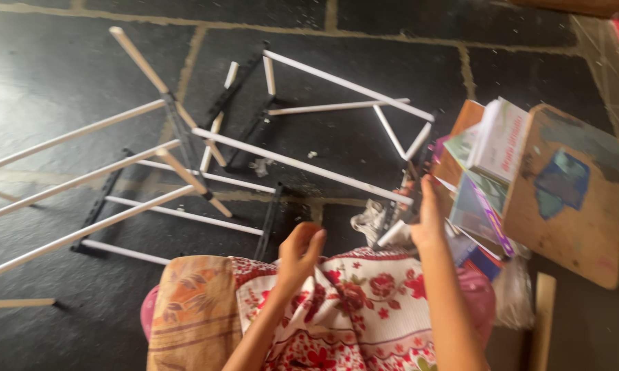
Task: The person assembles a white and black plastic rack by inserting white poles into black connector frames. They connect multiple sections together, forming a larger structure on the floor.
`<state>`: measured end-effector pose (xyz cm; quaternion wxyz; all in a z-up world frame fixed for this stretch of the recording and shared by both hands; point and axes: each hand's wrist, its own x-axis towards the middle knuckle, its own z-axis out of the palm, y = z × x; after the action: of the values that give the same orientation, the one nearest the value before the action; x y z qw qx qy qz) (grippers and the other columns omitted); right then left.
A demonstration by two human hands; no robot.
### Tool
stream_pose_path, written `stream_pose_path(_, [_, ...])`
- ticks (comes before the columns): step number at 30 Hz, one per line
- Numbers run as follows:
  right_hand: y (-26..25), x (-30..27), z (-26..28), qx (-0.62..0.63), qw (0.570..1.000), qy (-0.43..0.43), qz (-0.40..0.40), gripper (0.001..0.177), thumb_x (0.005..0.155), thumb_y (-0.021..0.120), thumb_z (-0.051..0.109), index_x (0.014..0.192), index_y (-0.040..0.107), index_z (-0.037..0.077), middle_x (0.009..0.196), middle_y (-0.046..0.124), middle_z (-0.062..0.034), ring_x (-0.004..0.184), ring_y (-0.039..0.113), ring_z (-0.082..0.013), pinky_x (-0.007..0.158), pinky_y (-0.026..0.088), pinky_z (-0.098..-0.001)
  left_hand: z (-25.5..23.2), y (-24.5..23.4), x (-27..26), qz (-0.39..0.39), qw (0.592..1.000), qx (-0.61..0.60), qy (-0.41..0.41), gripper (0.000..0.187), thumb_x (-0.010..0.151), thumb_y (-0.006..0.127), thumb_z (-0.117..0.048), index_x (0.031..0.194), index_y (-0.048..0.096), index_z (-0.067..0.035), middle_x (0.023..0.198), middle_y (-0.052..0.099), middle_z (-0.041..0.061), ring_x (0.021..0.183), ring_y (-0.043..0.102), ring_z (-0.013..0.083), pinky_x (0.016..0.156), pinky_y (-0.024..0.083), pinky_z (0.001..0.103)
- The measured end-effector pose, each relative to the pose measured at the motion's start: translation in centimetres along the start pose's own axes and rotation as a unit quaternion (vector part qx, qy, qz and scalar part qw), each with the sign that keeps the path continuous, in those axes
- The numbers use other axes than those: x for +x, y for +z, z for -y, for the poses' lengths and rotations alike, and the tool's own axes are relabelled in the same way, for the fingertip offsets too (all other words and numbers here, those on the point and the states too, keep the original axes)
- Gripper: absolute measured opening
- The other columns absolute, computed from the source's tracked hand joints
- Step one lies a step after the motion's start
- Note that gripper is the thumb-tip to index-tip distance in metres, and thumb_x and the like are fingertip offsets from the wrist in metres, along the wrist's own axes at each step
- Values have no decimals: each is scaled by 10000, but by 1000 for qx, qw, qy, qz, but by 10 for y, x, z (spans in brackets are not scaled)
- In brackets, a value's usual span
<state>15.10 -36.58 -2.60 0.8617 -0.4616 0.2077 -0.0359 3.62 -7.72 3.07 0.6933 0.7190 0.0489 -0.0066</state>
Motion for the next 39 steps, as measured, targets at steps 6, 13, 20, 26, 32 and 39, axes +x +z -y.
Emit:
stream_pose_path(6, [-37, -43, -16, 21, 994, -22, 109, 271, 981, 581, 301, 1115, 613, 67, 1008, 682, -64, 906, 660, -190, 809, 559, -355, -75, 111, 27, -38, 838, 378, 391, 595, 820, 761, -388, 1266, 595, -32, 1246, 670, 186, 1284, 517, 338, 1074, 394, 525])
stream_pose_path(13, [-90, 18, -111, -290, 934, -69, 198, 150, 981, 652, 81, 936, 635, -61, 800, 662, -77, 753, 613, -172, 697, 501, -332, -62, 167, 114, 292, 706, 541, 350, 561, 770, 721, -499, 1280, 616, -290, 831, 702, 136, 690, 701, 287, 675, 513, 460])
stream_pose_path(20, [-59, 43, -174, -549, 695, -463, -29, 522, 913, 692, 155, 1332, 478, -71, 1202, 610, -195, 1133, 609, -250, 906, 510, -357, -27, 166, 125, 239, 717, 543, 365, 172, 804, 670, -348, 904, 699, -212, 538, 613, 67, 453, 629, 244, 385, 403, 392])
stream_pose_path(26, [-16, 14, -149, -211, 920, -329, -34, 509, 975, 705, 141, 1348, 391, -5, 1255, 550, -109, 1161, 573, -149, 963, 507, -304, -29, 170, 124, 243, 738, 546, 313, 140, 804, 634, -281, 885, 720, -205, 505, 617, 49, 392, 553, 195, 359, 347, 373])
stream_pose_path(32, [19, -12, -117, -129, 947, -279, -88, 529, 942, 706, 80, 1385, 422, 27, 1155, 609, -69, 1038, 619, -113, 889, 528, -286, -37, 173, 119, 200, 768, 517, 321, 104, 781, 646, -261, 769, 728, -198, 546, 638, 52, 416, 574, 189, 373, 361, 376])
stream_pose_path(39, [-9, 21, -180, 63, 974, -214, -36, 305, 1061, 516, 144, 1342, 463, 36, 1151, 620, -57, 1003, 663, -131, 876, 561, -304, -43, 172, 104, 165, 797, 485, 321, 130, 796, 664, -253, 833, 773, -193, 647, 687, 135, 559, 687, 269, 474, 493, 398])
